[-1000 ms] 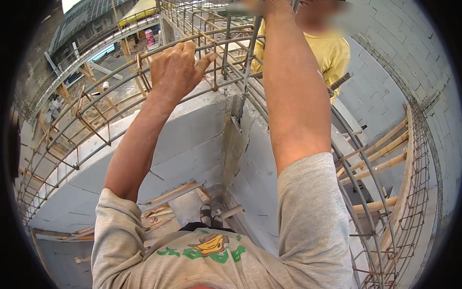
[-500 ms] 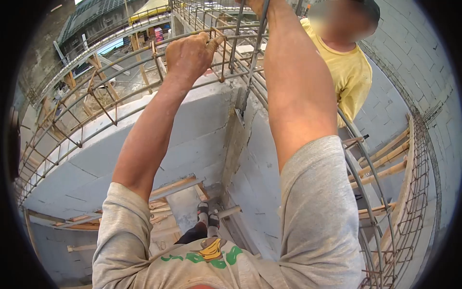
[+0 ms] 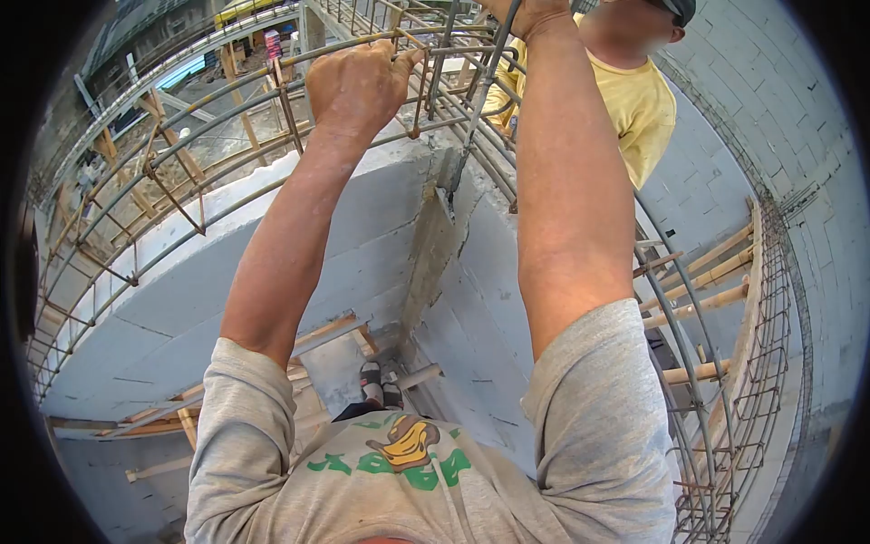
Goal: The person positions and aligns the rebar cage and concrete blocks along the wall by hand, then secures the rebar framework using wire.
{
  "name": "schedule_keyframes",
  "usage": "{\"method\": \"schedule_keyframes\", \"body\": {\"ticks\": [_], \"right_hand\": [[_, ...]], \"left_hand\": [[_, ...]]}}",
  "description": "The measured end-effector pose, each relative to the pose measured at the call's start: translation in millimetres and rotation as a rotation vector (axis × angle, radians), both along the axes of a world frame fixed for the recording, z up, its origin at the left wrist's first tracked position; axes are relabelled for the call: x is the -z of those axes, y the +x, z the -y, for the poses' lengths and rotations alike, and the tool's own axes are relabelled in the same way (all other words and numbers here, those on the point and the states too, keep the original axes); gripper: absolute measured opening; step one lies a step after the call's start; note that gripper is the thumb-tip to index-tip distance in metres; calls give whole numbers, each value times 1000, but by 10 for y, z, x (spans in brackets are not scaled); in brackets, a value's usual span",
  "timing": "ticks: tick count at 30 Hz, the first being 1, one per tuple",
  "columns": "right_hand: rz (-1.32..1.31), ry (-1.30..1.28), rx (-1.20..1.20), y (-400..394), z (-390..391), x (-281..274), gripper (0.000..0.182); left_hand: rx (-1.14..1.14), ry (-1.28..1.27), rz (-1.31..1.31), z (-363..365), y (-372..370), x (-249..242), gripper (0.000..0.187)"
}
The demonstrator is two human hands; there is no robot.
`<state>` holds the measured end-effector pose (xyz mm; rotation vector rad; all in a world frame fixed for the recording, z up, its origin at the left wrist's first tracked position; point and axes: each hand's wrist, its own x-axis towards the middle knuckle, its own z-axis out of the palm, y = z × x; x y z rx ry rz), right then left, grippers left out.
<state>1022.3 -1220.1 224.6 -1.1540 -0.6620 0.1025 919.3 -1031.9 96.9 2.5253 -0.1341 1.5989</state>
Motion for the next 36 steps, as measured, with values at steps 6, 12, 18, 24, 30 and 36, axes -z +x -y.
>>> {"method": "schedule_keyframes", "body": {"ticks": [6, 12, 18, 24, 30, 36], "right_hand": [[80, -31, 25, -49, -58, 71, 106], [143, -63, 37, -2, -50, 94, 111], [146, -100, 175, 8, -103, 72, 109], [136, -87, 193, 67, -84, 62, 104], [118, 17, 81, 4, -69, 92, 101], [174, -14, 178, -202, -207, 30, 96]], "left_hand": [[-2, 52, -42, -19, -61, -11, 42], [-10, 65, -143, -4, -110, -62, 45], [220, -13, 115, 20, -375, 149, 32], [615, -262, -197, 133, -763, 919, 34], [751, -291, -281, 95, -667, 979, 37], [951, -565, -356, 331, -579, 1009, 45]]}}
